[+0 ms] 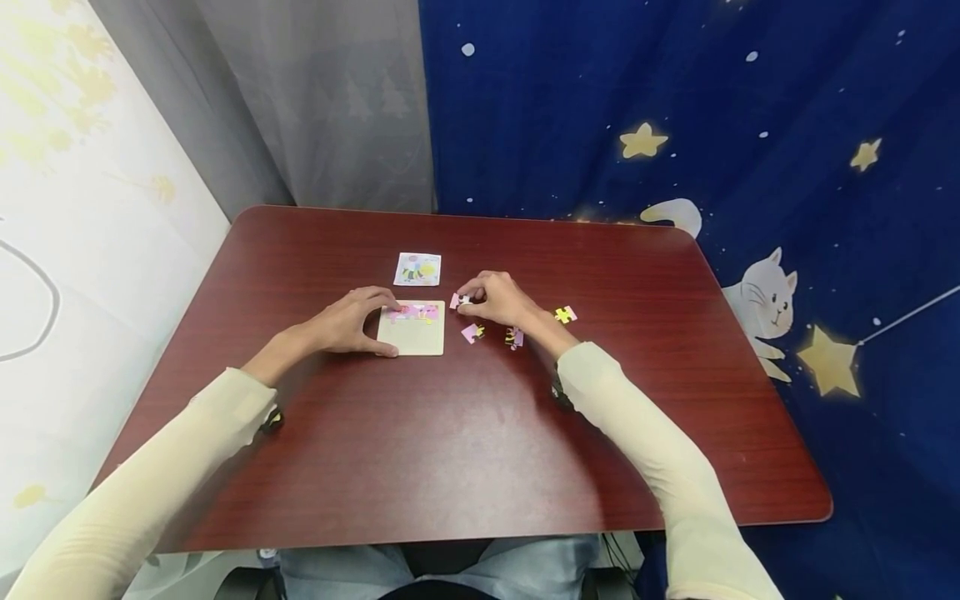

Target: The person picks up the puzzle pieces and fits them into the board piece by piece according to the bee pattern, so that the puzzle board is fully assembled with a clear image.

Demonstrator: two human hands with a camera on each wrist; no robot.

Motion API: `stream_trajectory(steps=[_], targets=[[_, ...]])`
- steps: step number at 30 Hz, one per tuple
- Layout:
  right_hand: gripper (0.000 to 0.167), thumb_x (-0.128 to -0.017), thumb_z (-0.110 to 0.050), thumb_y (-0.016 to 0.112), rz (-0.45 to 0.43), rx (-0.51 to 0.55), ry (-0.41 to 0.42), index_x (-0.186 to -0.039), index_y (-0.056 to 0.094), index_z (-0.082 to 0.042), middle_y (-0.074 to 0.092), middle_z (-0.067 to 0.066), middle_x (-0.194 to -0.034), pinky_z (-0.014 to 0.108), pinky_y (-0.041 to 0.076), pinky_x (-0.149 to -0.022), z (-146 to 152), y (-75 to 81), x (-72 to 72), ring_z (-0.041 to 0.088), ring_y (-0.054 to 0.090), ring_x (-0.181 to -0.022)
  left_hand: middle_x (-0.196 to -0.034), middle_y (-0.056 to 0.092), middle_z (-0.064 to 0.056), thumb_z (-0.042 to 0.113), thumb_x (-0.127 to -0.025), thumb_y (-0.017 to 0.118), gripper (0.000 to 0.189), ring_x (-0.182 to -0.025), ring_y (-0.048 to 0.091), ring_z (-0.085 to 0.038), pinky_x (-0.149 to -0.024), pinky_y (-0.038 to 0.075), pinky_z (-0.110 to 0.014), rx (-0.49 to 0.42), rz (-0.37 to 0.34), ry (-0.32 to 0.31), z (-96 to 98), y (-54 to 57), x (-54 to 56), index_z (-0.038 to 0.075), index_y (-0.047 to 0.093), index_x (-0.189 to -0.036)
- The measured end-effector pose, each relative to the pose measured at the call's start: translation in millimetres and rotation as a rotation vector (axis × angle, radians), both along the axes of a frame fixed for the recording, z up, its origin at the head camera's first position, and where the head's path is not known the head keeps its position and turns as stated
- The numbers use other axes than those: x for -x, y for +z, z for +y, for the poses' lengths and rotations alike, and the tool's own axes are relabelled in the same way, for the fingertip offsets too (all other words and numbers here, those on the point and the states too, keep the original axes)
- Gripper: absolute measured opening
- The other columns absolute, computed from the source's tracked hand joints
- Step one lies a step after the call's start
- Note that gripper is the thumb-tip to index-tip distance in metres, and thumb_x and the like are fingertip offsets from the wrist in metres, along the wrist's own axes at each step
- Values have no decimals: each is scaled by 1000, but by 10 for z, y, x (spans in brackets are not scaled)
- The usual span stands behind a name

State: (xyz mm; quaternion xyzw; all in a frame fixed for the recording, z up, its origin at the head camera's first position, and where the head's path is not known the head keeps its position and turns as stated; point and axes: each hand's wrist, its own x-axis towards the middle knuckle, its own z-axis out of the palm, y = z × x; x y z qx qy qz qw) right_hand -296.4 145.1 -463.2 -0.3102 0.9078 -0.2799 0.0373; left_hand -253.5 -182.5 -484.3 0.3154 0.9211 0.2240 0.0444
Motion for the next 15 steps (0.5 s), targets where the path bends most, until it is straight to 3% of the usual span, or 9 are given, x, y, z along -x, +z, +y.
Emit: stream_trajectory(steps=[15], targets=[[32, -86, -22, 88, 16, 48, 95, -114, 80, -8, 72, 10, -101, 37, 54, -82, -333, 22, -85, 25, 63, -93, -144, 54, -9, 62, -72, 89, 93, -140, 43, -26, -121, 24, -57, -4, -55, 41, 18, 17, 6, 10, 53, -140]])
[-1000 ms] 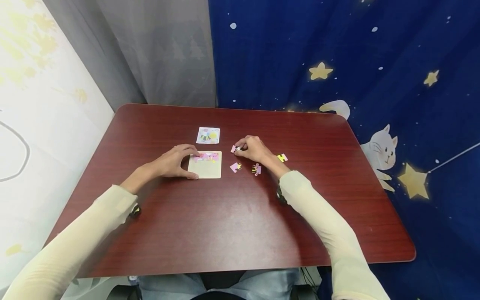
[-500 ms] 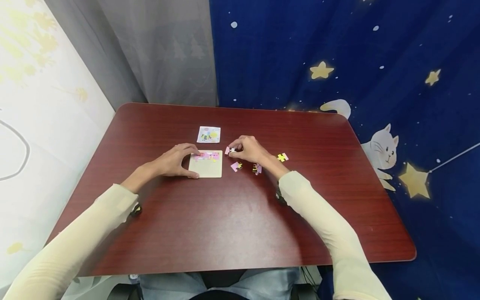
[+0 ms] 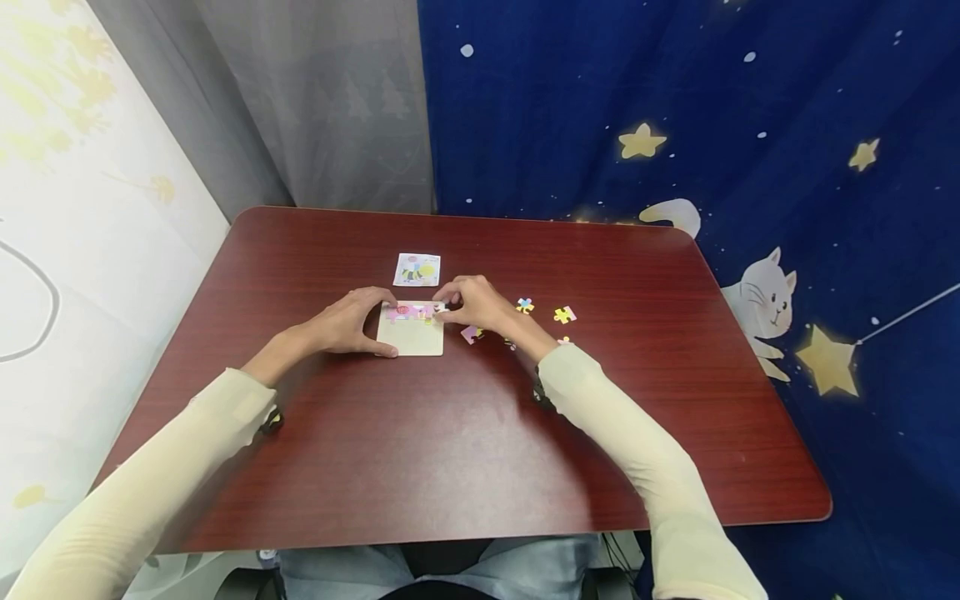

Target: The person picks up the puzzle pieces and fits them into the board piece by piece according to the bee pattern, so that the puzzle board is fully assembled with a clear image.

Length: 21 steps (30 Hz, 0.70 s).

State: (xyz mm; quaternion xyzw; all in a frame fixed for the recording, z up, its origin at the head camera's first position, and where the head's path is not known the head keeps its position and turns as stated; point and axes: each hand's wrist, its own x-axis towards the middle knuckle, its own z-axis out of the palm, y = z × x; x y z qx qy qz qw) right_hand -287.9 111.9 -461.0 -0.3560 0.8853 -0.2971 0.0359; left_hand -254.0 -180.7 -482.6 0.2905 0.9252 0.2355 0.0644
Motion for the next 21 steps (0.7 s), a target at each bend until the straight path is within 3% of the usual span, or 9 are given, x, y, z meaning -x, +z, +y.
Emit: stream_trajectory(steps=[9, 21], targets=[[33, -87, -22, 87, 26, -1, 44, -114, 79, -6, 74, 8, -104, 37, 56, -83, -173, -23, -39, 22, 68, -95, -142, 55, -10, 61, -72, 90, 93, -139, 44, -26, -120, 26, -57, -2, 14, -5, 3, 0, -4, 8, 53, -140], [31, -85, -20, 88, -3, 22, 49, -112, 80, -7, 74, 6, -102, 26, 56, -80, -366, -85, -60, 16, 68, -91, -146, 53, -12, 62, -72, 89, 97, -143, 41, -27, -120, 25, -60, 10, 17, -20, 7, 15, -20, 5, 53, -142]])
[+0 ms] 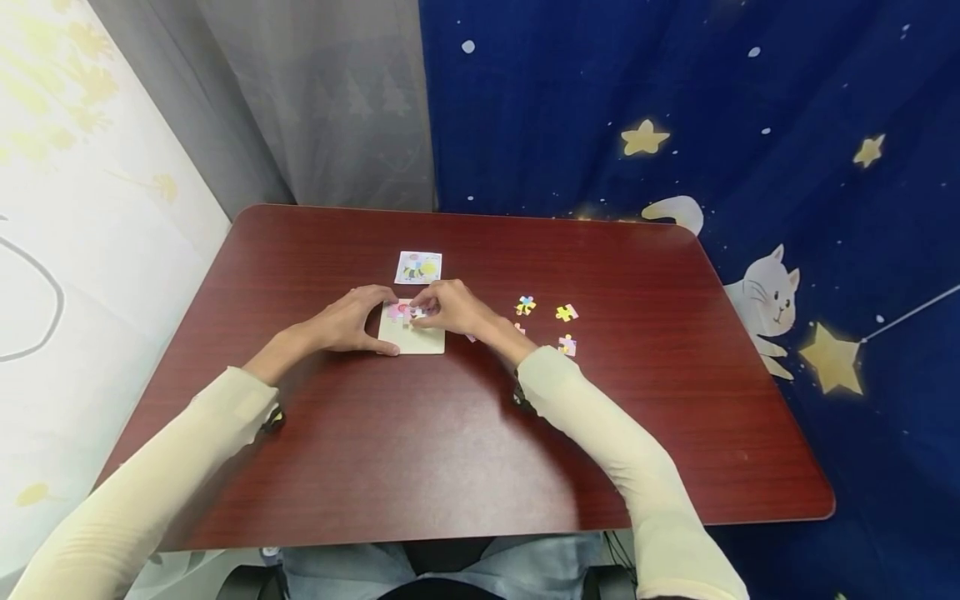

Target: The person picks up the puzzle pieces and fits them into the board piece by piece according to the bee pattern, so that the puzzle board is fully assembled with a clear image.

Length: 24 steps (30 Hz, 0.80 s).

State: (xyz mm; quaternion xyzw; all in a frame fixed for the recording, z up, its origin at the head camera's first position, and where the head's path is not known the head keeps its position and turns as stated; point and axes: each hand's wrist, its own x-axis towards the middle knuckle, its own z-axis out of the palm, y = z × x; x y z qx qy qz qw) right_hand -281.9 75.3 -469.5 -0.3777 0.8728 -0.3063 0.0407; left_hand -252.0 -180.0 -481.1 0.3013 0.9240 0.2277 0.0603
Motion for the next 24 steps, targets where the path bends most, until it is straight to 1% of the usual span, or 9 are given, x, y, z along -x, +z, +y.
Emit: stream_trajectory(steps=[4, 7, 10, 15, 20, 24], targets=[[31, -86, -20, 88, 6, -4, 22, -113, 80, -6, 75, 5, -101, 23, 55, -79, -55, -6, -12, 16, 68, -90, -147, 52, -13, 62, -73, 89, 99, -143, 41, -28, -120, 25, -58, 0, 0, -8, -4, 10, -6, 4, 52, -143], [31, -86, -21, 87, 20, -11, 39, -113, 80, -6, 74, 6, -100, 25, 54, -78, -95, -5, -22, 18, 68, -89, -147, 52, -13, 62, -73, 89, 99, -143, 41, -28, -120, 25, -60, 0, 0, -8, -7, 7, -7, 3, 52, -144], [31, -87, -22, 87, 31, -20, 37, -113, 80, -7, 74, 5, -99, 26, 54, -78, -139, -5, -37, 18, 67, -90, -146, 53, -12, 62, -73, 89, 97, -143, 42, -28, -120, 25, -60, -2, 10, -8, -11, -2, 0, 4, 53, -143], [31, -86, -22, 87, 25, -24, 30, -113, 80, -8, 74, 5, -103, 26, 55, -81, -215, -13, -54, 16, 67, -92, -146, 53, -12, 62, -72, 89, 96, -143, 41, -28, -119, 25, -62, -7, 18, -8, -11, -11, 9, 6, 54, -142], [29, -87, -24, 87, 22, -52, 32, -112, 81, -12, 74, 3, -103, 22, 53, -82, -266, -25, -57, 14, 67, -93, -146, 53, -11, 62, -72, 89, 95, -144, 41, -27, -120, 24, -63, -8, 12, -2, -7, -20, 12, 7, 54, -141], [27, -88, -26, 86, 37, -92, 44, -112, 81, -15, 73, 0, -102, 21, 50, -83, -289, -32, -55, 12, 64, -94, -146, 53, -12, 62, -72, 90, 94, -144, 41, -28, -119, 24, -65, -16, 14, -4, -9, -24, 18, 7, 55, -140]])
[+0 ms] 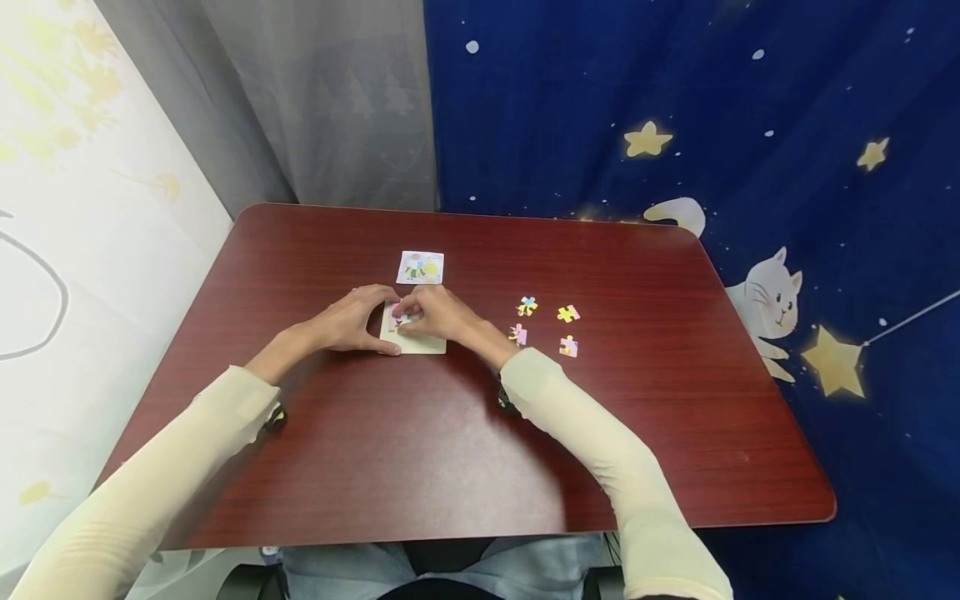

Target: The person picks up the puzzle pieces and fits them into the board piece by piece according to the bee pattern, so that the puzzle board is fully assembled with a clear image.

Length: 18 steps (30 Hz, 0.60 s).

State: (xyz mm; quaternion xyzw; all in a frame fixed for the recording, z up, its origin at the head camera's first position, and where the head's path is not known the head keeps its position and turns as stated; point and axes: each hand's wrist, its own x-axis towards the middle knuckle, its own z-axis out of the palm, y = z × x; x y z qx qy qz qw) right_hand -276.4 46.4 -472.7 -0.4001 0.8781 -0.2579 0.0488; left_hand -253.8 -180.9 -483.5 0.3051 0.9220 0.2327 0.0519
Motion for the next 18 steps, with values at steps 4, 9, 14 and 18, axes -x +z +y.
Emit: stream_trajectory(steps=[4, 9, 14, 18], targets=[[25, -90, -26, 84, 14, -27, 24, -114, 81, -17, 73, -2, -103, 23, 50, -84, -17, 2, -4, 11, 63, -95, -144, 55, -13, 60, -71, 91, 93, -143, 43, -29, -118, 25, -66, -13, 10, -8, -4, 7, -2, 6, 56, -139], [24, -91, -26, 83, 41, -56, 52, -114, 82, -19, 73, -1, -105, 25, 50, -85, -36, 8, -7, 11, 63, -97, -144, 55, -12, 59, -71, 91, 92, -142, 43, -29, -118, 26, -65, -13, 13, -12, 3, 27, -14, 6, 56, -138], [23, -91, -25, 83, 47, -69, 62, -114, 82, -19, 73, -1, -105, 27, 50, -84, -54, 12, -1, 13, 63, -97, -144, 55, -12, 59, -71, 91, 92, -143, 42, -29, -118, 25, -66, -5, 8, -9, 9, 34, -19, 6, 56, -138], [23, -91, -25, 83, 44, -80, 66, -113, 82, -19, 73, -1, -106, 27, 49, -85, -60, 8, 16, 13, 63, -99, -145, 54, -12, 59, -72, 91, 92, -143, 42, -29, -118, 25, -66, -4, 7, -9, 9, 34, -14, 6, 56, -139]])
